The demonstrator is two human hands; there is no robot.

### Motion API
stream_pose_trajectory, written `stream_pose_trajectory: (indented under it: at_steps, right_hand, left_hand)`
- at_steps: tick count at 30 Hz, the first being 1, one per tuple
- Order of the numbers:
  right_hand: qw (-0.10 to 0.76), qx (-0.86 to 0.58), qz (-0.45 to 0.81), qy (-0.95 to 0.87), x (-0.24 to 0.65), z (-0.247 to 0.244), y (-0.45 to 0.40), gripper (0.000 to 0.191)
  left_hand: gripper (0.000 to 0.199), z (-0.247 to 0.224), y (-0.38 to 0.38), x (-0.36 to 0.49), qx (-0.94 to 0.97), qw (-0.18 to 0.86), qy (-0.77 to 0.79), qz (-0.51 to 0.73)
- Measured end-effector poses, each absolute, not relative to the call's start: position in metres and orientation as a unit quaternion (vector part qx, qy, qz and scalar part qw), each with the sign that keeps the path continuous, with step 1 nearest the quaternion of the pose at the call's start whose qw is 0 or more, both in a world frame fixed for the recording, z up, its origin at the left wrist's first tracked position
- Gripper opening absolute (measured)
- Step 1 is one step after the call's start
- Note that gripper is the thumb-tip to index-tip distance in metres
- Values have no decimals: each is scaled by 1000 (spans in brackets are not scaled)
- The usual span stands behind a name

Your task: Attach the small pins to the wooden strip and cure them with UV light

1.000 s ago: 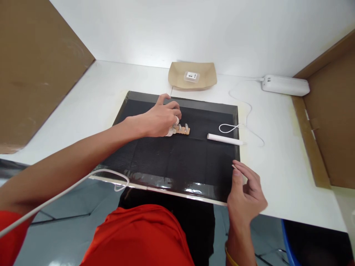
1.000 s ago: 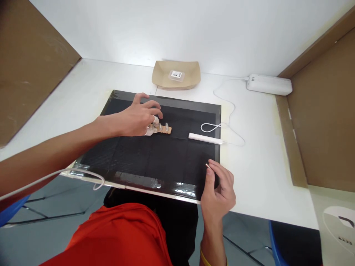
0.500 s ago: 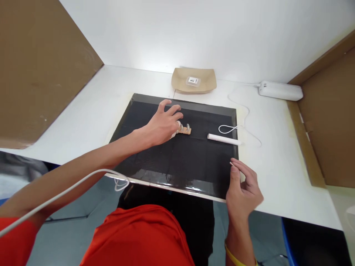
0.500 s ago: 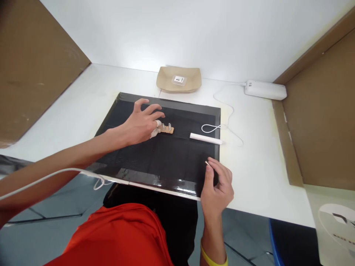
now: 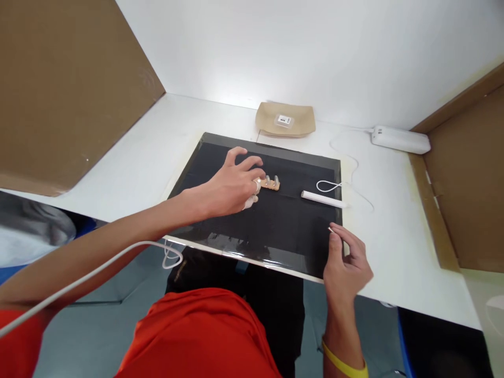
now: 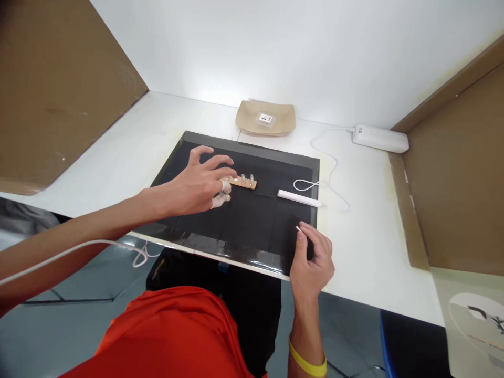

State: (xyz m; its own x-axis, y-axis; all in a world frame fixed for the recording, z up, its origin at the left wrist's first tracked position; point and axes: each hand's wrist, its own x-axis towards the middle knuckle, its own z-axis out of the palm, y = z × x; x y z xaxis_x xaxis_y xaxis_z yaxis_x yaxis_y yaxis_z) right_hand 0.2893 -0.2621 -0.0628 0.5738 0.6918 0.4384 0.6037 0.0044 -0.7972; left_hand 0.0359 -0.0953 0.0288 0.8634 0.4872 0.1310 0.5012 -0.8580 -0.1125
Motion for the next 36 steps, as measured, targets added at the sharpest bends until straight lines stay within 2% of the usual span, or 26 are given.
stream_pose_trajectory:
  at_steps: [5, 17, 23, 31, 36]
  right_hand:
    - [531, -710, 34, -461, 289, -62, -261, 25]
    - [536, -721, 41, -437, 286, -58, -263, 19]
    - [560, -704, 36, -436, 284, -57, -263, 12]
    - [540, -709, 38, -451, 283, -53, -261, 12]
    - [528, -717, 42, -454, 282, -52, -262, 12]
  left_hand:
    - [19, 21, -113, 34, -979, -1, -202, -40]
    - [23, 12, -101, 56, -990, -60, -127, 20]
    - [19, 14, -99, 61, -985, -79, -139, 66]
    - [16, 11, -91, 58, -958, -208, -174, 94]
    - [10, 14, -90, 59, -941, -243, -199, 122]
